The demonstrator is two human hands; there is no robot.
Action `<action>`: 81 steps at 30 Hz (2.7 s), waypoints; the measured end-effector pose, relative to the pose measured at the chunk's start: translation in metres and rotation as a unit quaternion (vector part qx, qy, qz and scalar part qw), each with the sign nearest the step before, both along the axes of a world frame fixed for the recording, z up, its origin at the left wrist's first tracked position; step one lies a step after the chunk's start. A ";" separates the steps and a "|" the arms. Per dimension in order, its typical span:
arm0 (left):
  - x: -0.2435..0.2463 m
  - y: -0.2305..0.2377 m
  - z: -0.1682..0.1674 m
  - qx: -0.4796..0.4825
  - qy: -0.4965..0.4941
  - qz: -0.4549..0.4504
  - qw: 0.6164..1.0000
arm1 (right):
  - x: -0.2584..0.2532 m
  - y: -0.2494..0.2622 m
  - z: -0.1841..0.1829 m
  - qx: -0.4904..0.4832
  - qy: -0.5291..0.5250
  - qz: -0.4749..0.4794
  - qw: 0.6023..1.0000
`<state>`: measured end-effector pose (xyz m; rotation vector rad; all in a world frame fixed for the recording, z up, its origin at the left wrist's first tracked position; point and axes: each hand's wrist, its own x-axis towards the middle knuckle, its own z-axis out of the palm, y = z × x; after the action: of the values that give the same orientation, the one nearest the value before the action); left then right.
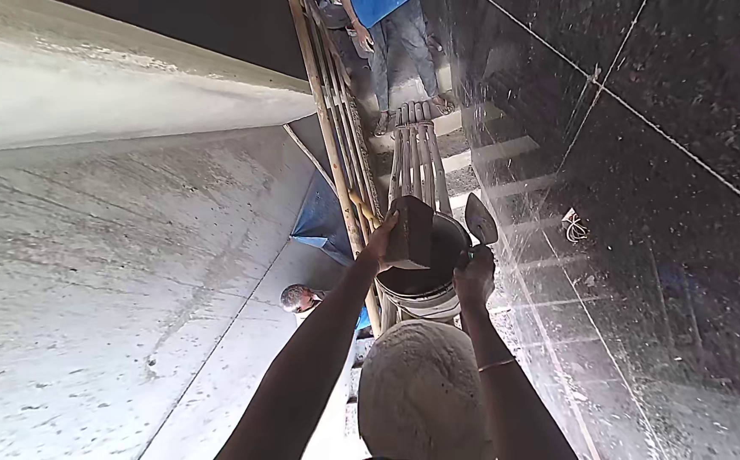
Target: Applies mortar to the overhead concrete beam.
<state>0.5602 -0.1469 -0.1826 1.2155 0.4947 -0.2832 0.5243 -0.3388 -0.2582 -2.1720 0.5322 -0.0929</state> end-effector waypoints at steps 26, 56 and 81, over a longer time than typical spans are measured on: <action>-0.018 -0.025 -0.037 -0.081 -0.014 0.111 0.990 | 0.001 -0.002 0.000 0.000 0.011 0.004 1.000; -0.058 -0.036 0.013 -0.144 -0.018 0.080 0.986 | 0.000 -0.009 0.002 0.015 0.024 0.030 0.999; -0.042 -0.032 -0.007 -0.186 -0.140 0.096 0.968 | 0.001 -0.007 -0.004 0.007 -0.009 0.025 1.000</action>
<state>0.5185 -0.1794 -0.1899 0.8173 0.2926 -0.0311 0.5254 -0.3454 -0.2621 -2.1683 0.4665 -0.0812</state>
